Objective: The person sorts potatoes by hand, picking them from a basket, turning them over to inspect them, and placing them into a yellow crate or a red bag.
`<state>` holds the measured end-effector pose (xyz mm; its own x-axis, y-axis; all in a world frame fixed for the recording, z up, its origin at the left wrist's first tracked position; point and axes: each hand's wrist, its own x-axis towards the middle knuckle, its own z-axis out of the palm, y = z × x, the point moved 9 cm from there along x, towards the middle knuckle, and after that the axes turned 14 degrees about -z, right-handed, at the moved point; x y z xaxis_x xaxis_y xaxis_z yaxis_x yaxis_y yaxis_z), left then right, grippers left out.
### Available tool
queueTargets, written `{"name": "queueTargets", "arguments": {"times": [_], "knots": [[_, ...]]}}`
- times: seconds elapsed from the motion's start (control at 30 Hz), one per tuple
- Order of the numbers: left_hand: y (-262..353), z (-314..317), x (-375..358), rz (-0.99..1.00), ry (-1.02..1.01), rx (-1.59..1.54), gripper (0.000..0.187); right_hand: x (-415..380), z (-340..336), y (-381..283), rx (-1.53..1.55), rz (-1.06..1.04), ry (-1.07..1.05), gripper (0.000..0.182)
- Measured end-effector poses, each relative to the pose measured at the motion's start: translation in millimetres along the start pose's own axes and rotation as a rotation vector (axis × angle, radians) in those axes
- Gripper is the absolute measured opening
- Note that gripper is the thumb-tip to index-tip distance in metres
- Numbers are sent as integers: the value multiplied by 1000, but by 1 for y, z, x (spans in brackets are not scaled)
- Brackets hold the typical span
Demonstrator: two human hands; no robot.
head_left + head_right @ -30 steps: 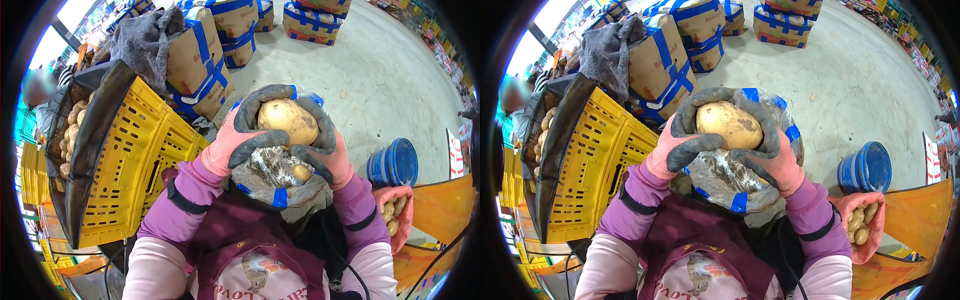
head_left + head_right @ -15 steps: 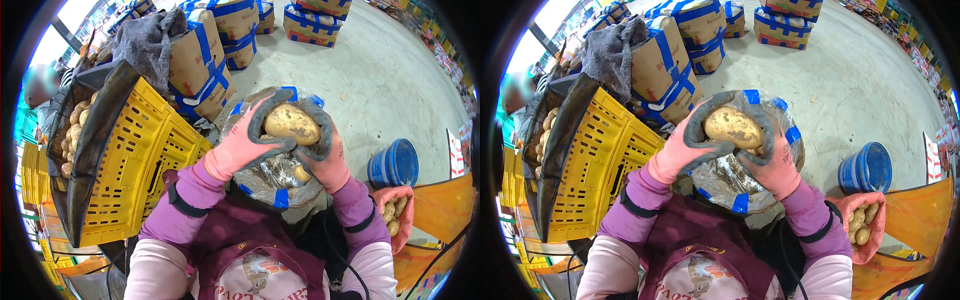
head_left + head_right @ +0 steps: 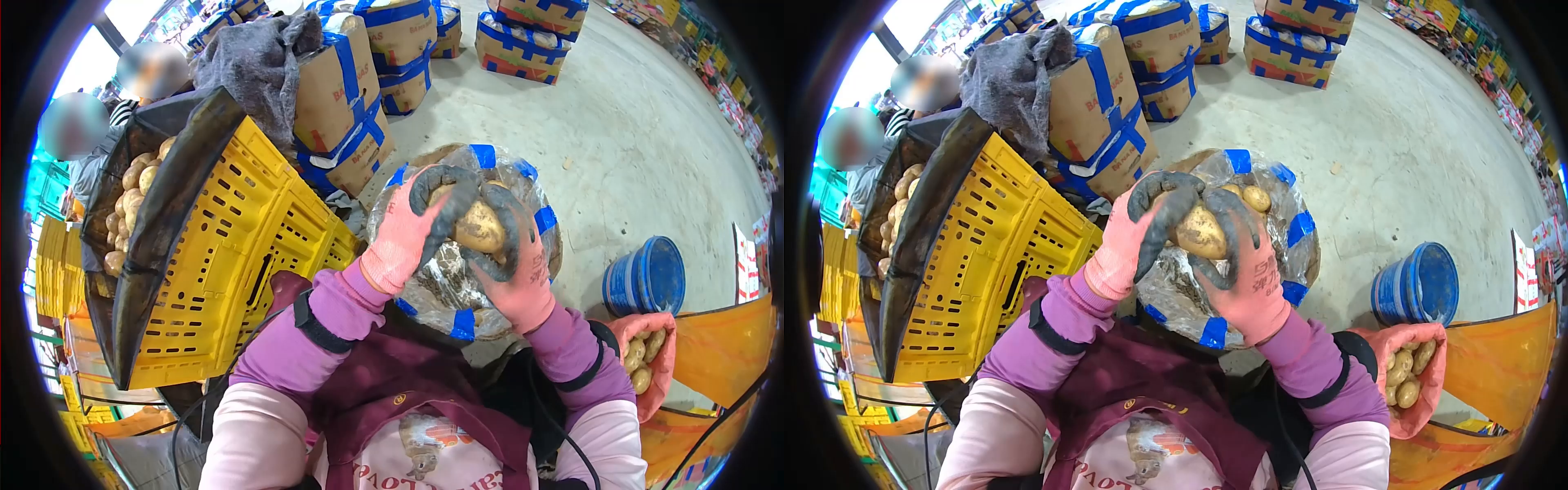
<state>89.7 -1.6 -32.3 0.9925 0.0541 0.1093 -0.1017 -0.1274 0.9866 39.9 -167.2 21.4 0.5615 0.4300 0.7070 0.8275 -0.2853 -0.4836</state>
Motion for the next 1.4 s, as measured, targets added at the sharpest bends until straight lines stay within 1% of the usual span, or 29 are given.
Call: {"name": "queueTargets", "arguments": {"times": [0.03,0.07,0.1,0.17,0.2,0.27,0.3,0.37,0.43,0.5,0.57,0.63,0.67,0.7,0.77,0.83,0.9,0.97,1.03,1.07,1.1,1.13,1.17,1.2,1.23,1.27,1.3,1.37,1.4], "knots": [[25,-4,2,94,30,27,32,-1,2,4,2,-6,0,73],[59,6,-5,337,-21,552,31,-2,3,10,34,-27,22,73],[60,1,-4,189,-66,499,29,2,2,11,66,-49,46,72],[64,-2,-6,251,-148,579,33,9,-1,14,137,12,31,70],[63,0,-4,254,-145,581,33,7,1,29,417,235,96,67],[5,21,1,-599,-407,-698,36,-13,20,57,938,670,198,55],[22,29,-11,-637,-462,-573,45,-15,18,60,934,668,198,55],[24,41,-24,-590,-581,-459,49,-32,41,60,1344,953,218,51],[28,47,-29,-619,-621,-628,47,-31,42,53,1355,906,147,50],[35,40,-25,-503,-601,-587,55,-23,23,49,920,697,-35,51],[30,27,-24,-566,-535,-559,52,-9,8,34,656,674,-31,48],[47,9,-27,-540,-417,-462,49,0,1,28,508,360,94,43],[51,6,-27,-525,-422,-636,50,-8,1,36,585,479,133,42],[56,-5,-25,-496,-393,-762,55,-7,0,34,594,467,127,42],[113,-43,-27,-250,-387,-1030,50,-15,-4,42,785,601,249,41],[152,-114,-26,190,-37,-831,57,-18,-1,47,820,583,236,41],[189,-177,-38,388,179,-518,66,-20,7,43,787,607,131,41],[189,-215,-33,363,-547,-1083,70,-16,11,44,639,537,97,40],[168,-225,-27,227,-548,-1202,81,-24,13,69,514,452,70,35],[153,-232,-24,241,-153,-900,70,-28,15,81,609,462,65,30],[144,-199,-24,112,-191,-936,57,-43,22,107,714,748,100,25],[129,-167,-26,82,-149,-712,53,-36,18,113,511,679,31,21],[120,-136,-27,69,-111,-476,49,-49,25,150,344,667,-66,18],[109,-108,-26,-82,-97,-397,44,-54,36,149,300,844,-194,17],[103,-86,-31,-176,-109,-375,37,-72,49,191,-44,672,-386,21],[95,-74,-33,-231,-125,-400,31,-78,67,177,74,696,-512,28],[86,-67,-31,-284,-136,-420,25,-109,90,213,-254,591,-733,33],[51,-67,-20,-310,-76,-376,24,-186,129,255,-371,692,-1063,39],[52,-59,-20,-334,-72,-370,26,-215,147,264,-344,609,-1141,40]]}}
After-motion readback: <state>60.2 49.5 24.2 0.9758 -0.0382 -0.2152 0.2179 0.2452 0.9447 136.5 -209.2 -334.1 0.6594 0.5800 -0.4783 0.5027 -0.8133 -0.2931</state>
